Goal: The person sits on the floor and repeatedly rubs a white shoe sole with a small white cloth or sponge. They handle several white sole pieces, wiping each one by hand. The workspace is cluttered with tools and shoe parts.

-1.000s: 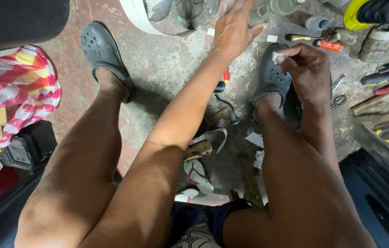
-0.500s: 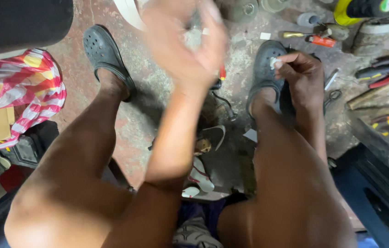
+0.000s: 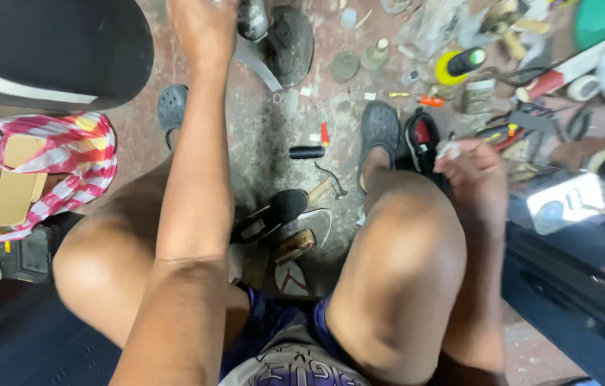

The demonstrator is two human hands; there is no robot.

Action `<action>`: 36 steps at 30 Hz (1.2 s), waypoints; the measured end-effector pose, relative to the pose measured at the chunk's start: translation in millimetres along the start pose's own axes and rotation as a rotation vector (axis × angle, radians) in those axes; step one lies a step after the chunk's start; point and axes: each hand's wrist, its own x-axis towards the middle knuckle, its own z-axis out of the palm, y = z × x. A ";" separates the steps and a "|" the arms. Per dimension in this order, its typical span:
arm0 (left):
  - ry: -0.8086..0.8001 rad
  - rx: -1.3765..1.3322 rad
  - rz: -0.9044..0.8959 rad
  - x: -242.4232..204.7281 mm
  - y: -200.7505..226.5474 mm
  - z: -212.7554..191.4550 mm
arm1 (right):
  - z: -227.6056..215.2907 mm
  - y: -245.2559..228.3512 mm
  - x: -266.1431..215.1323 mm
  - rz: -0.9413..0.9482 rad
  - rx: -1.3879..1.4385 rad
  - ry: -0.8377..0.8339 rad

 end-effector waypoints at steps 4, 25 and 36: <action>-0.225 -0.497 -0.392 15.1 42.6 -53.0 | 28.6 -85.4 -31.3 -0.218 0.271 -0.341; -0.528 -1.514 -0.715 -41.1 195.7 -286.5 | 232.3 -109.8 -58.8 -0.078 0.192 -0.757; -0.580 -1.691 -0.958 -51.8 176.7 -277.8 | 244.2 -98.0 -75.0 -0.145 0.119 -0.678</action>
